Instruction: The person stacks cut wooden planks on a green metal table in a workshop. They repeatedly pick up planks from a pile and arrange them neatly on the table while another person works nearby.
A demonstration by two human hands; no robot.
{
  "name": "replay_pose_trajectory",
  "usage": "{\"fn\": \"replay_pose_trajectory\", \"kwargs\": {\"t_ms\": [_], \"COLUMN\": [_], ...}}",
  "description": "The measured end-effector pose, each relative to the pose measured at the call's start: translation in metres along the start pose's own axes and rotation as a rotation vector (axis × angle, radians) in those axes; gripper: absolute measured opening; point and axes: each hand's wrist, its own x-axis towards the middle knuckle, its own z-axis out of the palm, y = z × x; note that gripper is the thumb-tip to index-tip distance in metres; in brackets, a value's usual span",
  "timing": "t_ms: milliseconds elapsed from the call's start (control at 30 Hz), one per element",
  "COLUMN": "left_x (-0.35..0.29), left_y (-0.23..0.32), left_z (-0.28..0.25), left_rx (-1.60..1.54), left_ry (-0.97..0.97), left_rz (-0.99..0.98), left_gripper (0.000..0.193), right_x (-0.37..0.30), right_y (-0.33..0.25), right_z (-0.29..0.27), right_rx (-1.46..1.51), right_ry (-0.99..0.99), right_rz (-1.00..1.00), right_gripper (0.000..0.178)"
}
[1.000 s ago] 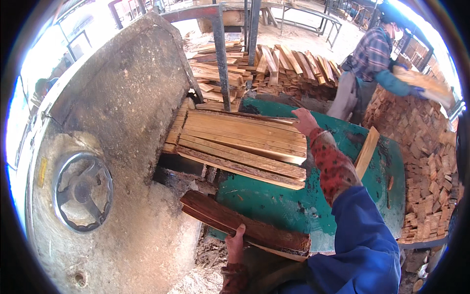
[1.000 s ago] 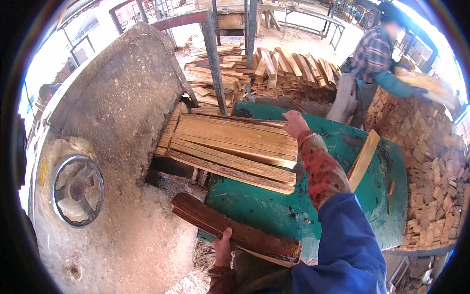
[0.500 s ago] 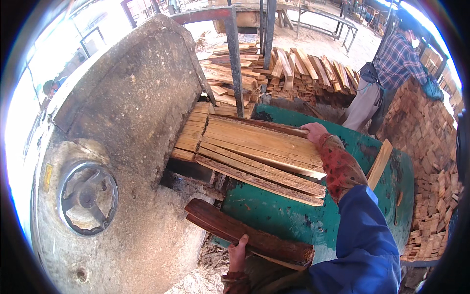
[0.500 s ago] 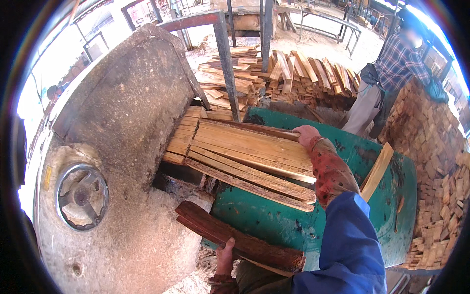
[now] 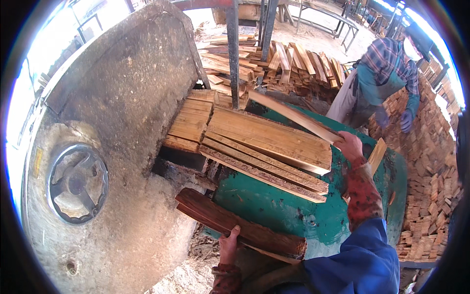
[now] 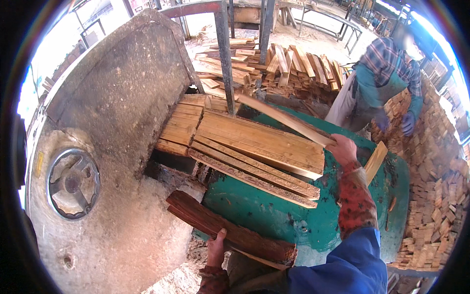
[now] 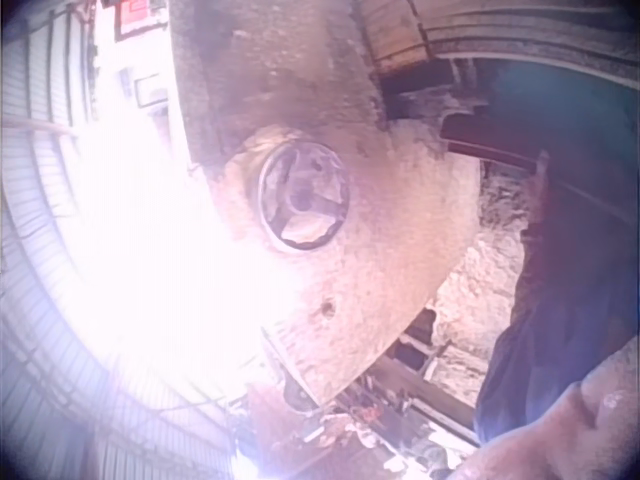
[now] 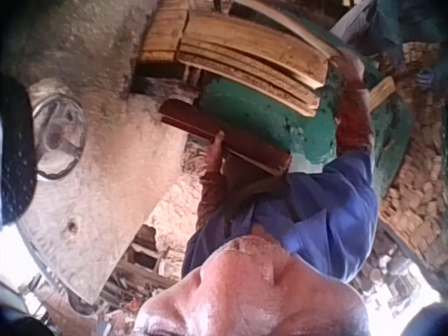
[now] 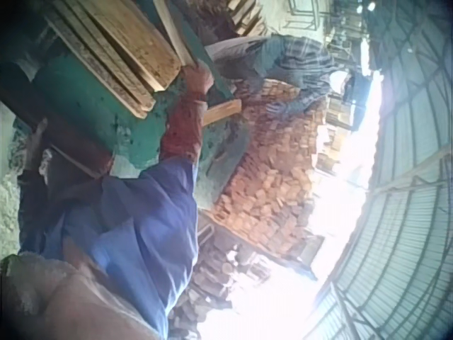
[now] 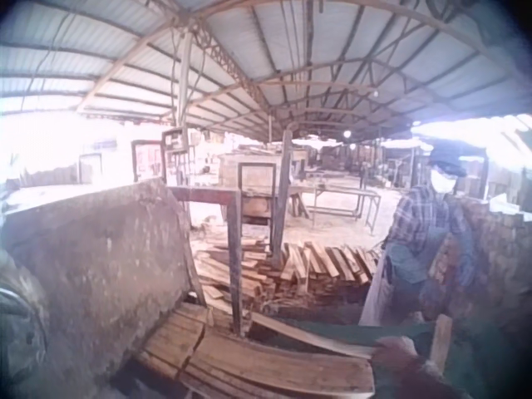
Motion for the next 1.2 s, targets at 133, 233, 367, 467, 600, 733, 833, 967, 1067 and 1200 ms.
{"fn": "replay_pose_trajectory", "kwargs": {"t_ms": [133,233,367,467,600,733,833,967,1067,1200], "left_x": [-0.001,0.001,0.018,0.017,-0.001,-0.011,-0.012,-0.012,-0.016,-0.017], "left_y": [-0.003,-0.003,-0.026,-0.027,-0.011,-0.012,-0.018,-0.017,-0.009,-0.005], "left_z": [-0.004,-0.005,-0.013,-0.015,-0.007,-0.011,-0.014,-0.014,-0.012,-0.013], "left_rx": [-0.025,-0.022,-0.068,-0.119,-0.208,-0.236,-0.26,-0.234,-0.21,-0.177], "left_ry": [-0.014,-0.027,-0.049,-0.056,-0.119,-0.096,-0.066,-0.045,-0.033,-0.011], "left_rz": [0.022,-0.053,-0.021,-0.053,-0.033,-0.007,-0.002,-0.023,-0.065,-0.091], "left_gripper": [0.047,0.046,0.045,0.045,0.047,0.048,0.047,0.045,0.044,0.049], "right_x": [-0.048,-0.102,-0.179,-0.213,-0.239,-0.256,-0.266,-0.275,-0.283,-0.278], "right_y": [0.007,-0.02,-0.065,-0.1,-0.114,-0.131,-0.144,-0.148,-0.141,-0.137], "right_z": [-0.019,-0.037,-0.035,-0.038,-0.031,-0.017,-0.005,0.029,0.056,0.051], "right_rx": [0.172,0.316,0.482,0.41,0.374,0.337,0.251,0.12,0.123,0.087], "right_ry": [0.079,-0.029,-0.189,-0.263,-0.348,-0.341,-0.361,-0.169,-0.245,-0.313], "right_rz": [0.049,0.081,0.105,0.033,-0.126,-0.2,-0.178,-0.29,-0.432,-0.468], "right_gripper": [0.044,0.04,0.043,0.046,0.046,0.046,0.047,0.047,0.05,0.049]}}
